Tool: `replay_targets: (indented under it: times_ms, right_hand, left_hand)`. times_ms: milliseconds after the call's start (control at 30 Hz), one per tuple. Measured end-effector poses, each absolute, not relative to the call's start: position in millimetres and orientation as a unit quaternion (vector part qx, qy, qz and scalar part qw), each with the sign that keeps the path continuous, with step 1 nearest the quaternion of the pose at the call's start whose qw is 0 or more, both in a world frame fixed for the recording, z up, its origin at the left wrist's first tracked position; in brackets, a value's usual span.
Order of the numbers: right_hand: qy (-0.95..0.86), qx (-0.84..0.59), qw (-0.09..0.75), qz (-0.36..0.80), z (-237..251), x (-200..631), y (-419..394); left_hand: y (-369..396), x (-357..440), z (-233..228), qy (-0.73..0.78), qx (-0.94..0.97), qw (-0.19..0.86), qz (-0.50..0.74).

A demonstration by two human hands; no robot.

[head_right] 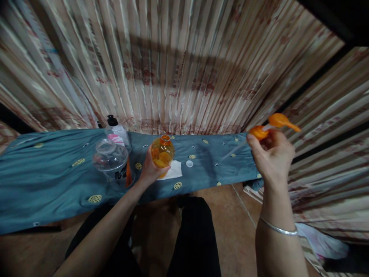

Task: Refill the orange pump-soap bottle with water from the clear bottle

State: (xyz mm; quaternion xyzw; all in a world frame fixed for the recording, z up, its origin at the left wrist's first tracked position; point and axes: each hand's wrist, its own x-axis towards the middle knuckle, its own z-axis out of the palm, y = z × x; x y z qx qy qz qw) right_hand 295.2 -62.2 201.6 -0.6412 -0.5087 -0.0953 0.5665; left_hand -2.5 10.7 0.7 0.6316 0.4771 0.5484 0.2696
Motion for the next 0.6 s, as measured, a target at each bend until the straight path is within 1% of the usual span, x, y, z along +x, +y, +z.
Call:
replay_targets:
  times_ms: [67, 100, 133, 200, 300, 400, 500, 600]
  right_hand:
    - [-0.542, -0.764, 0.322, -0.137, 189.8, 303.0, -61.3]
    - [-0.542, -0.804, 0.201, -0.136, 180.7, 304.6, -58.4]
    - [-0.558, -0.809, 0.144, -0.110, 169.0, 305.2, -53.8]
    - [-0.581, -0.809, 0.066, -0.068, 138.8, 304.9, -40.7]
    - [-0.585, -0.810, -0.025, -0.037, 87.6, 304.0, -17.4]
    - [-0.572, -0.817, -0.076, -0.021, 49.8, 304.2, 2.1]
    - [-0.557, -0.824, -0.101, -0.016, 31.6, 305.8, 15.5]
    - [-0.550, -0.827, -0.112, -0.014, 24.0, 308.2, 22.7]
  left_hand:
    - [10.8, -2.3, 0.9, 0.481, 0.630, 0.268, 0.548]
    - [10.8, -2.2, 1.2, 0.484, 0.629, 0.267, 0.546]
    - [10.8, -2.2, 1.5, 0.487, 0.629, 0.266, 0.545]
    - [10.7, -2.3, 2.0, 0.494, 0.629, 0.263, 0.540]
    - [10.7, -2.6, 1.9, 0.493, 0.632, 0.258, 0.539]
    - [10.8, -2.7, 1.0, 0.482, 0.633, 0.259, 0.548]
    - [10.4, -2.1, 0.5, 0.479, 0.630, 0.263, 0.551]
    - [9.7, -1.3, 0.6, 0.482, 0.625, 0.271, 0.550]
